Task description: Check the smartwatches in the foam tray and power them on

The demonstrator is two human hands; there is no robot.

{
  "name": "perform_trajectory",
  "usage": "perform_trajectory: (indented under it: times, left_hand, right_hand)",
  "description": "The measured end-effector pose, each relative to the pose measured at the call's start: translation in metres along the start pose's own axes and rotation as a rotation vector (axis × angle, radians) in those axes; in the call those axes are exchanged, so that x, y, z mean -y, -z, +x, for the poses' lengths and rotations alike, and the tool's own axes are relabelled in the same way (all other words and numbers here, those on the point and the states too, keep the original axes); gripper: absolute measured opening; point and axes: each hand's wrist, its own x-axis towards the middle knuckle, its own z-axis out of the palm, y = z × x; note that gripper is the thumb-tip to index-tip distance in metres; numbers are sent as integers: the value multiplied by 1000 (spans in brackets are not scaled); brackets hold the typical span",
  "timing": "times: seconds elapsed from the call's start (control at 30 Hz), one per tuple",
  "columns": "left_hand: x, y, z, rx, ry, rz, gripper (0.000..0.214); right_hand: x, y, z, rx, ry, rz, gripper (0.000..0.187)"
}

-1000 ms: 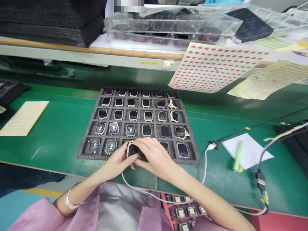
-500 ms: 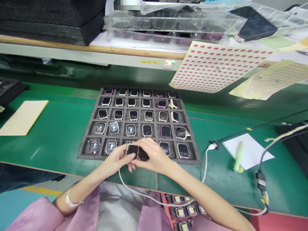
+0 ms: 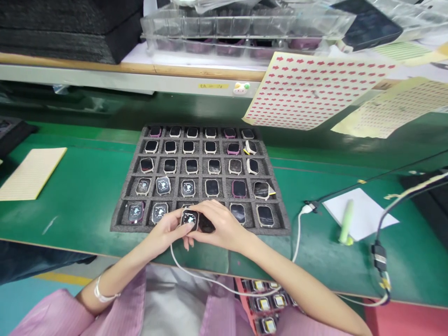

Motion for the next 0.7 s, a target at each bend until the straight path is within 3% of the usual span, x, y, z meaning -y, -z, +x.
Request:
perform_trajectory:
  times: [0.7]
  left_hand:
    - [6, 3, -1, 14, -18, 23, 38]
  right_hand:
    - [1, -2, -3, 7, -61, -35, 39]
